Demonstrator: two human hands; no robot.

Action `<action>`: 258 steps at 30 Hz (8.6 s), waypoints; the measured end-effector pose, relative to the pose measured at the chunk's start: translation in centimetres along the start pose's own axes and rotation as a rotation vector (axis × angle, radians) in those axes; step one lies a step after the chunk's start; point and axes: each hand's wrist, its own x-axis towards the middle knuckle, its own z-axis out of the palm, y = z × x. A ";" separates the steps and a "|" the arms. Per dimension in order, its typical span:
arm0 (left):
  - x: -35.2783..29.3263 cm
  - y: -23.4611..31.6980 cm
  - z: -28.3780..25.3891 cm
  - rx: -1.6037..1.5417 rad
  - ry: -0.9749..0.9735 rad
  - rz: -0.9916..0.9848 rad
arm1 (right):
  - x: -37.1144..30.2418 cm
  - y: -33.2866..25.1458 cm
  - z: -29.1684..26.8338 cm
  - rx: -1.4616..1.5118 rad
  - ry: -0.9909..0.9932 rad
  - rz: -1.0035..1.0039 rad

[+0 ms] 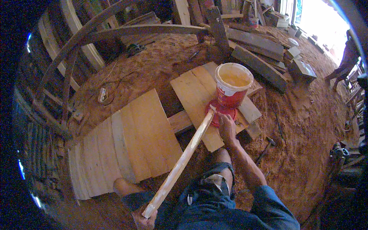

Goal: The person sits on the floor and applies a liquid finish to a long wooden plank using a brush. They repeatedly dip the brush into a bucket and coat the plank, then place it on a workbench.

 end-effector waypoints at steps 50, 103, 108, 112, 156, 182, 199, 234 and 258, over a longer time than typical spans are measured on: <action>-3.5 -5.1 -0.6 0.043 -0.106 -0.097 | 3.6 2.5 -1.8 -0.009 -0.215 0.144; -0.4 -0.2 -0.5 -0.070 -0.118 -0.183 | -14.0 -15.6 -7.4 0.268 -0.462 -0.170; -0.6 -0.6 -0.5 -0.097 -0.145 -0.164 | -18.0 -18.9 -8.1 0.313 -0.476 -0.095; -0.9 -0.9 -0.5 -0.023 -0.198 -0.170 | -18.9 -21.1 -8.7 0.321 -0.383 -0.290; -1.1 -1.1 0.4 -0.142 -0.147 -0.186 | -16.1 -17.4 -7.9 0.300 -0.403 -0.179; -2.2 -1.4 0.7 0.067 -0.220 -0.224 | -3.1 -4.4 -3.6 0.190 -0.254 -0.038; -2.6 -3.2 0.4 -0.179 0.030 -0.429 | 5.6 -1.4 -5.9 0.046 0.080 0.081; 4.9 3.0 -1.1 0.045 0.447 -0.660 | 24.7 22.8 3.0 0.374 -0.621 0.347; 15.1 10.3 -5.9 0.287 0.205 0.517 | 21.6 7.2 -11.7 0.015 -0.209 -0.128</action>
